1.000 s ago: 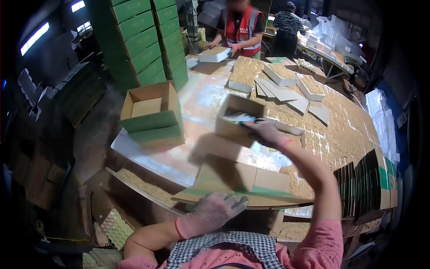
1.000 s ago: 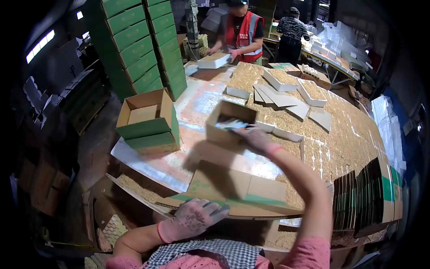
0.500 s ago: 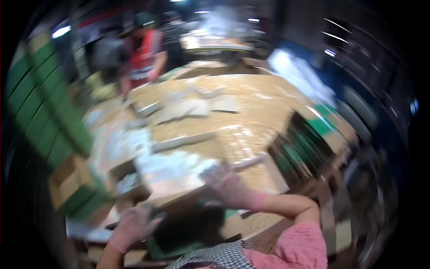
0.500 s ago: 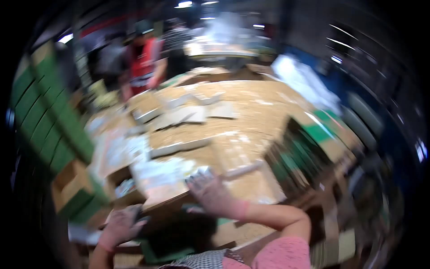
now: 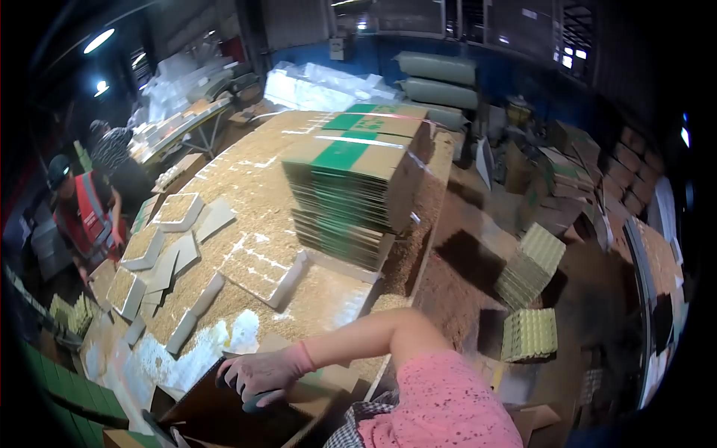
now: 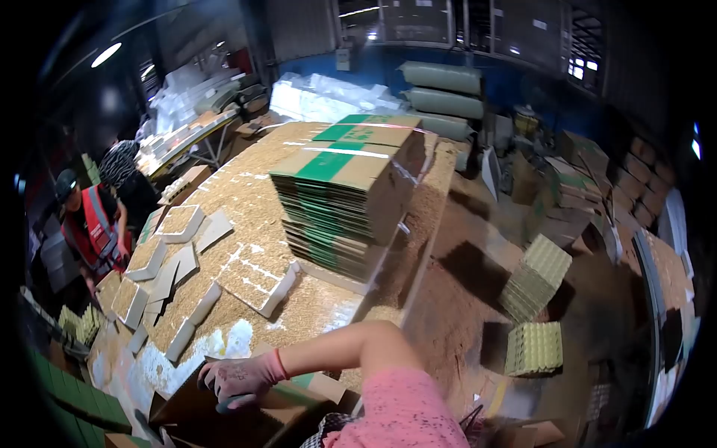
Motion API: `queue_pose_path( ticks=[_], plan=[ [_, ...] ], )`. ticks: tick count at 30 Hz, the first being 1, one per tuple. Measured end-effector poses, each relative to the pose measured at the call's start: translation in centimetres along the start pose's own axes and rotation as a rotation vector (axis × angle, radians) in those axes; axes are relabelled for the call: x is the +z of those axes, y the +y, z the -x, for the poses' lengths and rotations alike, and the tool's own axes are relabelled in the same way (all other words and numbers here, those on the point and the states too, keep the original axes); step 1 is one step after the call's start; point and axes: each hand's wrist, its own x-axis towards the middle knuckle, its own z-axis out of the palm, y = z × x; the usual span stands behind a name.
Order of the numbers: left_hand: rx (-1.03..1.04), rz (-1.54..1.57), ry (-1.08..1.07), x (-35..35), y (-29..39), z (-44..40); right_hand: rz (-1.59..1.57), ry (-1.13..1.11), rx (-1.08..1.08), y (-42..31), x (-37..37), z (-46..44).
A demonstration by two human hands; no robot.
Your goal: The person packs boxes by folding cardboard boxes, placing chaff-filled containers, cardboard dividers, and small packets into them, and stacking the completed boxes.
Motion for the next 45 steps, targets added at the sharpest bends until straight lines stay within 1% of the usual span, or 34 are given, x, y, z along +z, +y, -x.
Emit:
queue_pose_path(
  ticks=[1,2,3,4,5,6,8,9,11,12,13,14,15,16,17,19,21,23,25,26,28,29,30,31,32,33,35,37,39,40,41,43,44,45],
  plan=[
    [0.018,0.006,-0.018,0.6,1.4,-0.3,0.091,0.047,-0.005,0.6,0.6,0.3],
    [0.217,-0.225,0.128,1.5,4.0,-0.4,0.184,0.089,-0.007,1.2,0.8,0.8],
    [0.420,-0.448,0.279,2.3,6.1,-0.8,0.211,-0.015,0.022,2.3,0.8,1.3],
    [0.816,-0.509,0.331,2.7,7.1,-1.9,0.257,-0.206,0.068,2.1,-0.5,0.9],
    [0.753,-0.379,0.054,2.1,9.7,-1.1,0.299,-0.398,0.115,1.7,-2.0,0.6],
    [0.827,-0.290,-0.078,2.1,9.8,-1.4,0.325,-0.387,0.139,1.9,-2.6,1.1],
    [0.924,-0.135,-0.271,2.1,9.1,-1.2,0.215,-0.150,0.253,2.3,-2.3,2.0],
    [0.914,-0.172,-0.350,1.7,9.0,-1.1,0.226,-0.150,0.263,1.8,-1.0,1.8],
    [0.748,0.016,-0.420,2.5,8.6,-1.0,0.299,0.244,0.066,0.6,3.1,0.9],
    [0.869,-0.102,-0.408,2.4,10.1,-1.4,0.347,0.008,0.066,1.2,3.5,0.3],
    [0.557,0.119,-0.615,3.0,8.5,-1.5,0.350,0.016,0.074,2.2,4.4,1.1],
    [0.647,0.095,-0.652,2.5,9.0,-1.4,0.387,0.008,0.130,3.8,5.8,2.9],
    [0.733,0.072,-0.679,2.0,9.5,-1.3,0.423,-0.008,0.179,4.8,6.6,3.6],
    [0.876,-0.002,-0.556,1.6,9.2,-0.9,0.449,0.107,0.223,4.6,5.6,3.1],
    [0.859,0.000,-0.533,1.8,9.9,-0.5,0.439,0.086,0.207,5.0,5.3,2.5],
    [1.000,-0.047,-0.407,3.3,11.4,-0.2,0.733,0.428,0.186,5.5,6.6,1.1],
    [1.222,-0.191,-0.487,7.0,12.1,-1.3,0.969,0.445,0.106,9.3,5.8,1.2],
    [1.032,-0.239,-0.717,13.1,6.8,-0.2,0.953,0.334,0.026,6.4,1.0,-0.6],
    [1.449,-0.667,-0.425,22.8,-4.3,2.5,1.083,0.403,0.285,6.7,-2.8,-4.4],
    [1.235,-0.475,-0.675,19.7,-1.9,2.9,1.081,0.393,0.283,7.8,-3.9,-4.4],
    [0.980,-0.237,-0.894,14.9,2.6,2.8,0.951,0.250,0.706,8.8,-4.4,-4.0],
    [0.855,-0.075,-0.980,13.0,4.1,2.5,0.785,-0.231,0.972,7.2,-3.1,-2.8],
    [0.725,0.103,-1.069,11.3,5.6,2.2,0.842,-0.298,0.885,4.3,-0.6,-0.6],
    [0.651,0.199,-1.140,10.0,7.3,2.0,0.650,-0.263,0.900,2.5,2.3,0.8],
    [0.660,0.131,-1.179,8.8,9.1,2.0,0.245,-0.261,1.130,1.3,2.9,2.1],
    [0.772,-0.227,-1.187,6.6,12.3,2.6,0.528,-0.170,1.049,1.8,3.9,2.7],
    [0.772,-0.592,-0.914,5.7,13.6,1.1,0.342,-0.114,1.053,2.5,4.1,3.3],
    [0.807,-0.682,-0.402,6.2,8.4,-1.4,0.020,0.157,1.171,2.4,3.2,3.8],
    [0.339,-0.618,-0.577,5.3,6.0,0.3,-0.201,0.930,1.060,2.9,7.7,7.8],
    [0.428,-0.565,-0.416,5.4,1.5,0.8,-0.257,0.832,1.232,-0.2,9.0,9.0],
    [0.408,-0.431,-0.361,4.2,0.6,1.0,-0.372,0.821,1.279,-4.2,9.4,9.3],
    [0.136,0.225,-0.347,3.9,-4.8,1.8,-0.665,0.791,1.267,-8.8,9.7,8.6],
    [0.142,0.249,-0.208,4.1,-9.4,3.0,-0.846,0.766,1.214,-9.4,9.6,7.7],
    [0.290,0.163,-0.166,2.5,-8.9,3.0,-1.027,0.629,1.174,-8.0,8.6,6.4]
  ],
)
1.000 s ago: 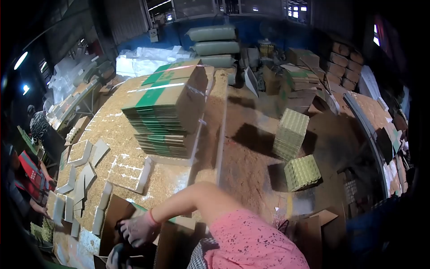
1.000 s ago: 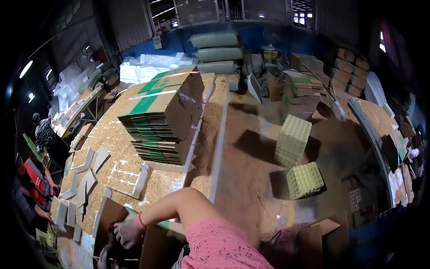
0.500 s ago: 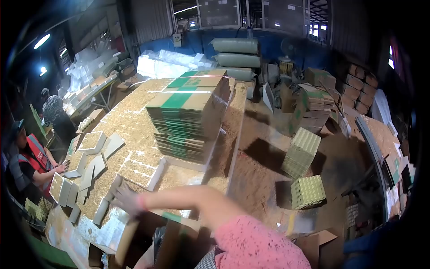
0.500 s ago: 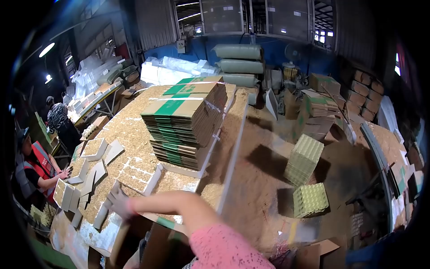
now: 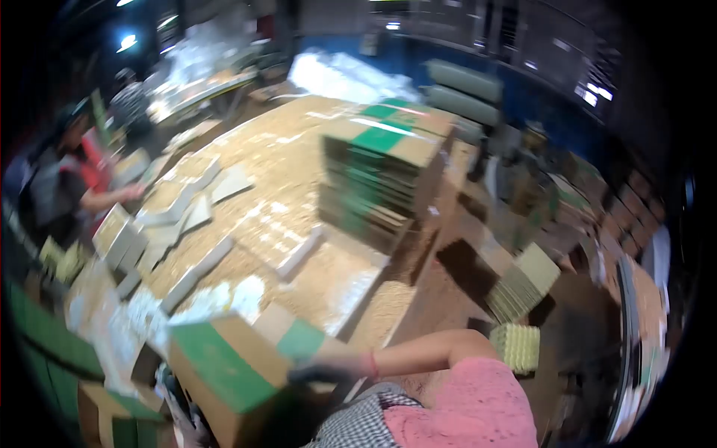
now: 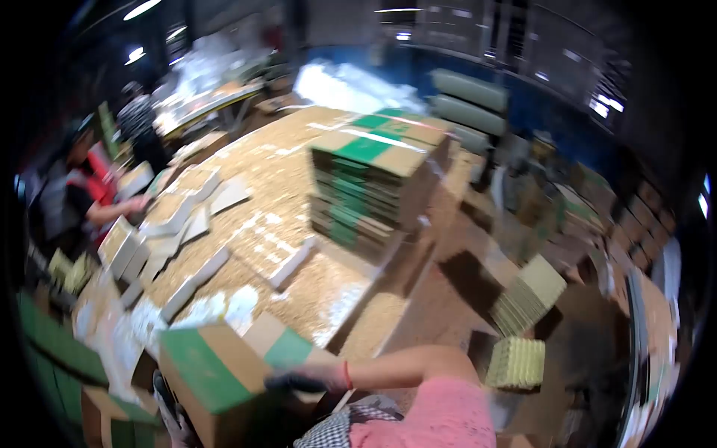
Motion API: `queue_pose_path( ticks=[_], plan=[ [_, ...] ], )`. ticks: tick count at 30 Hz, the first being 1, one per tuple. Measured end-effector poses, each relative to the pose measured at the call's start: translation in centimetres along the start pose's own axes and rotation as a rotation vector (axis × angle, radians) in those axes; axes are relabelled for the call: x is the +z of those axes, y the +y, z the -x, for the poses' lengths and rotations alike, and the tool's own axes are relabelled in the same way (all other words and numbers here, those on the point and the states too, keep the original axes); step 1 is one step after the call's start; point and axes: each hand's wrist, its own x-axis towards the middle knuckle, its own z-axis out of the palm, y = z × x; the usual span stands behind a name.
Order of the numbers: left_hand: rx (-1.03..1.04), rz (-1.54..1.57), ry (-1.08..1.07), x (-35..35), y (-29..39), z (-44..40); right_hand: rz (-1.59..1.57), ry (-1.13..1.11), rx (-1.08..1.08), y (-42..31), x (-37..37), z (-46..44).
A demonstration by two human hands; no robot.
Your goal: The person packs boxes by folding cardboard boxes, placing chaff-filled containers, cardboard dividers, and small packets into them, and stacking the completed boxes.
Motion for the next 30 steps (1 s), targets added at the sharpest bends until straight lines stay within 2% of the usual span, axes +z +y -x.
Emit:
queue_pose_path(
  ticks=[1,2,3,4,5,6,7,9,10,11,12,13,14,15,16,17,19,20,22,23,24,26,27,28,30],
  plan=[
    [-0.174,0.158,0.126,0.5,-1.3,2.4,-0.025,-0.044,0.025,-3.0,0.3,-2.6],
    [-0.334,0.309,0.265,1.7,-3.2,4.6,0.410,-0.032,-0.380,-9.0,3.1,-3.0],
    [-0.174,0.127,0.067,0.9,-5.3,5.5,0.776,-0.115,-0.395,-11.7,6.1,-4.1],
    [-0.238,0.406,0.068,0.5,-5.4,5.3,1.145,-0.203,-0.429,-12.7,8.2,-5.2],
    [-0.306,0.683,0.090,0.1,-5.3,4.9,1.274,-0.340,-0.401,-11.3,10.4,-6.9],
    [-0.517,1.420,0.352,1.0,-3.3,2.9,1.410,-0.461,-0.383,-8.7,13.0,-8.3],
    [-0.516,1.411,0.399,0.9,-1.0,1.6,1.315,-0.476,-0.731,-2.3,12.6,-9.3],
    [-0.529,0.392,0.067,-0.2,2.8,0.1,1.565,-0.787,-0.618,2.3,14.7,-8.6],
    [-0.507,0.317,0.057,0.3,1.3,1.1,1.362,-0.852,-0.587,1.4,14.5,-8.8],
    [-0.485,0.242,0.048,0.7,-0.2,2.1,1.246,-0.726,-0.491,-1.8,13.6,-8.8],
    [-0.416,0.189,0.031,-0.5,0.6,1.6,1.066,-0.516,-0.509,-5.6,11.2,-10.1],
    [-0.516,0.348,0.183,-1.0,1.9,1.3,0.860,-0.323,-0.547,-9.4,8.7,-11.5],
    [-0.501,0.301,0.175,-2.1,2.2,1.2,0.758,0.081,-0.580,-9.7,3.0,-13.5],
    [-0.590,0.329,0.228,-2.1,2.3,0.9,0.589,0.465,-0.605,-10.1,-2.7,-15.4],
    [-0.680,0.355,0.282,-1.6,2.0,0.6,0.715,0.837,-0.593,-6.4,-10.3,-18.0],
    [-0.686,0.354,0.285,-1.0,1.0,0.8,0.782,1.205,-0.506,-2.9,-17.7,-20.6],
    [-0.600,0.394,0.291,0.0,-1.6,1.1,0.824,1.363,-0.076,2.6,-23.4,-22.8],
    [-0.609,0.380,0.290,0.0,-1.5,1.2,0.849,1.485,0.383,2.9,-23.1,-23.5],
    [-0.788,0.588,0.242,-0.2,0.0,1.6,0.674,1.525,0.136,1.8,-19.3,-26.9],
    [-0.809,0.574,0.248,0.0,0.2,1.2,0.723,1.626,-0.086,1.8,-18.5,-27.5],
    [-0.762,0.470,0.260,0.0,0.4,0.8,0.717,1.609,-0.065,3.9,-20.3,-28.3],
    [-0.653,0.272,0.285,0.3,0.6,0.2,0.700,1.712,-0.061,8.2,-24.5,-29.9],
    [-0.680,0.361,0.309,0.4,-0.6,1.1,0.535,1.688,-0.213,4.3,-21.7,-28.7],
    [-0.696,0.451,0.337,0.3,-1.6,1.4,0.532,1.677,-0.213,3.7,-21.3,-27.6],
    [-0.723,0.331,0.362,0.3,-1.8,1.1,-0.258,1.228,-0.458,2.1,-21.9,-25.9]
  ],
)
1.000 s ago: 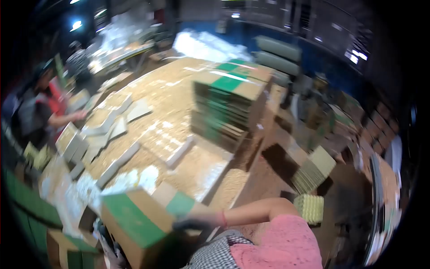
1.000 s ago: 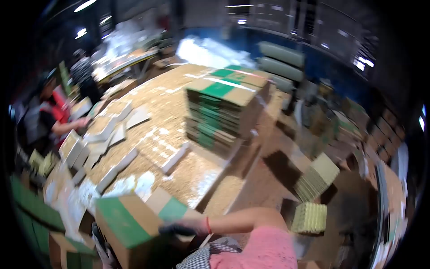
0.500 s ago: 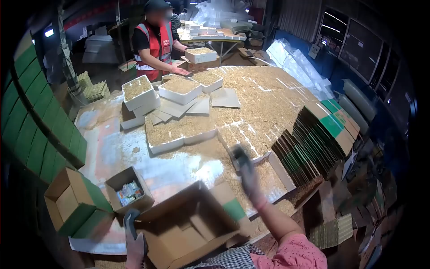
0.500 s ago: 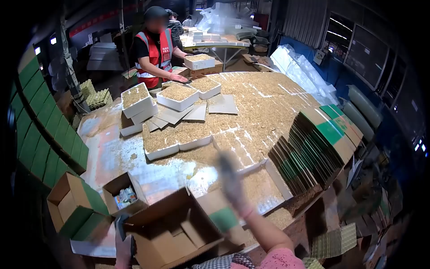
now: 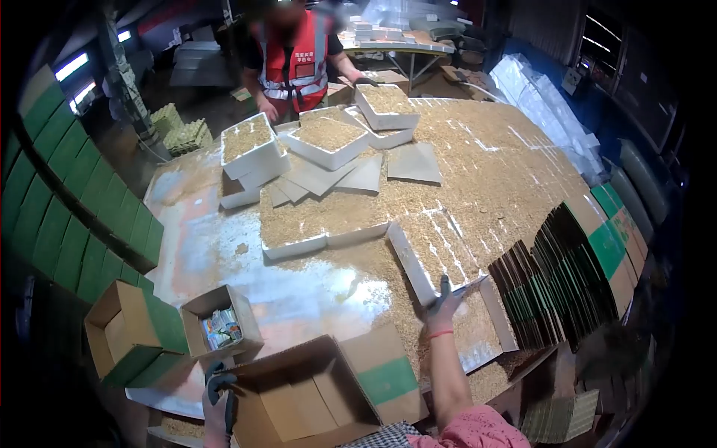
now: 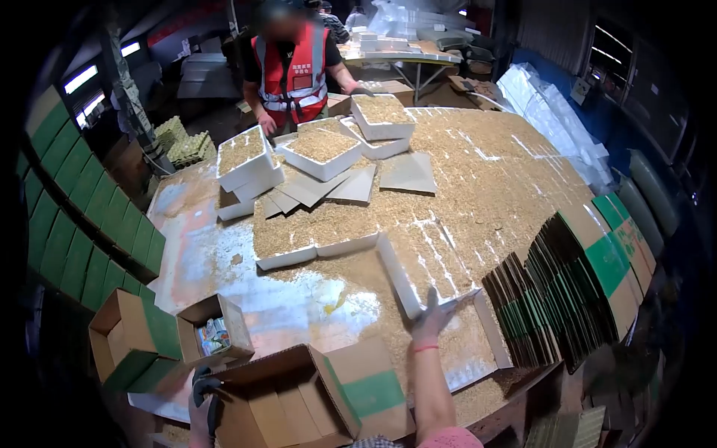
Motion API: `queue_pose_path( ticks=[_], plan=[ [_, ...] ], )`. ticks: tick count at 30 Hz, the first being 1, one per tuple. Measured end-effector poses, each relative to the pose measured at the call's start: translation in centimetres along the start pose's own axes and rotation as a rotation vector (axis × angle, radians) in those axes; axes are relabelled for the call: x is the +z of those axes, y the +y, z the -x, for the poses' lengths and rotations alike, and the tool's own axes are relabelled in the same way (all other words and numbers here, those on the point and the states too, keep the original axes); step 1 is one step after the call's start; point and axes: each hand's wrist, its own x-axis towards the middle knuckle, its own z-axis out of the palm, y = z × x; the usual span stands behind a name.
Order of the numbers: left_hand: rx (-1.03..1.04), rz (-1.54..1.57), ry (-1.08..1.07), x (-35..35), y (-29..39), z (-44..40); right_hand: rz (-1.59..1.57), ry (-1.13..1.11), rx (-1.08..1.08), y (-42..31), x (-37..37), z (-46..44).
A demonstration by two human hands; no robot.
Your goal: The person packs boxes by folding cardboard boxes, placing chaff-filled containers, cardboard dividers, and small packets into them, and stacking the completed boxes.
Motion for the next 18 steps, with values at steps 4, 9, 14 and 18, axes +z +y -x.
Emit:
queue_pose_path(
  ticks=[4,9,14,18],
  plan=[
    [0.129,-0.180,-0.083,-0.4,0.2,-1.6,-0.321,-0.568,0.631,-3.6,-5.4,0.5],
    [-0.139,0.085,-0.057,0.8,1.7,-3.9,0.811,-1.029,-0.693,-16.6,-6.7,8.0],
    [0.195,-0.264,-0.085,3.9,7.6,-4.6,0.653,-1.419,-0.427,-27.2,-1.9,13.1],
    [0.328,-0.101,-0.121,6.4,11.2,-1.7,0.784,-1.500,0.129,-27.8,2.1,19.9]
  ],
)
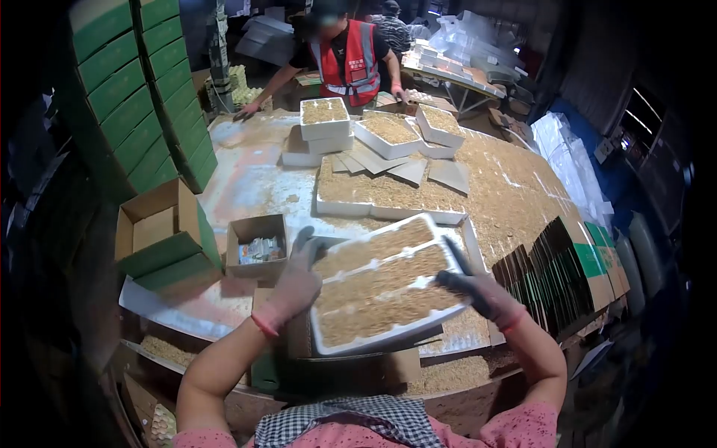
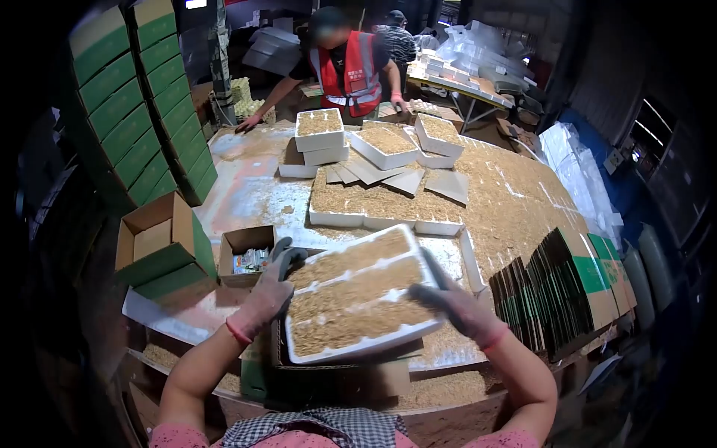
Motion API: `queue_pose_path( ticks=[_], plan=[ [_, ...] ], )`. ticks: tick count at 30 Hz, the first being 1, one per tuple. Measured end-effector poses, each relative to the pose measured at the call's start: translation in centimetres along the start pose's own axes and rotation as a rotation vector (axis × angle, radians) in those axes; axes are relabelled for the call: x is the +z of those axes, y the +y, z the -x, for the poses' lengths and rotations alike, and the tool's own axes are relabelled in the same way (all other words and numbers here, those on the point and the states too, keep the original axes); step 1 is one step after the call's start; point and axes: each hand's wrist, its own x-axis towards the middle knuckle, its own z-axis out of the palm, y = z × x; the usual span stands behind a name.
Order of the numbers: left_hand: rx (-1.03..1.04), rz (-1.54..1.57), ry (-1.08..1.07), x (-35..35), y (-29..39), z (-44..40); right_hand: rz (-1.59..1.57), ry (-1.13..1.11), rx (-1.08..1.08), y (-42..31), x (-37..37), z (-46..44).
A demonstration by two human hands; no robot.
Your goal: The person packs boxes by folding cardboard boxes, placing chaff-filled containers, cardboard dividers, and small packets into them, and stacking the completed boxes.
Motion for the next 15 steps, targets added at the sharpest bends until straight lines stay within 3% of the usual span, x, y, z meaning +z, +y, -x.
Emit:
queue_pose_path(
  ticks=[2,4,5,7,9,11,12,13,15],
  plan=[
    [0.038,-0.089,-0.004,-1.1,-0.8,0.7,0.084,-0.158,0.194,1.7,1.6,-2.1],
    [0.052,-0.070,0.050,-1.7,-6.8,2.5,0.169,-0.279,0.268,3.2,3.4,-4.6],
    [-0.004,0.018,0.061,-2.3,-6.5,3.0,0.475,-0.202,-0.097,8.1,3.8,-7.0],
    [-0.155,0.141,0.101,-3.1,-7.0,4.4,0.779,-0.208,-0.210,15.3,5.5,-10.8],
    [-0.204,0.128,0.152,-3.4,-8.1,5.3,0.969,-0.388,0.029,12.7,7.1,-11.5],
    [-0.154,0.083,0.152,-3.7,-7.2,5.5,1.410,-0.592,-0.075,7.2,8.2,-10.8],
    [-0.263,0.225,0.169,-3.8,-6.1,5.6,1.633,-0.696,-0.213,6.1,8.5,-11.3],
    [-0.374,0.368,0.191,-3.6,-6.0,5.5,1.580,-0.873,-0.189,5.4,8.5,-12.2],
    [-0.302,0.274,0.189,-3.3,-9.0,5.7,1.601,-0.962,-0.186,9.3,9.2,-14.6]
  ],
)
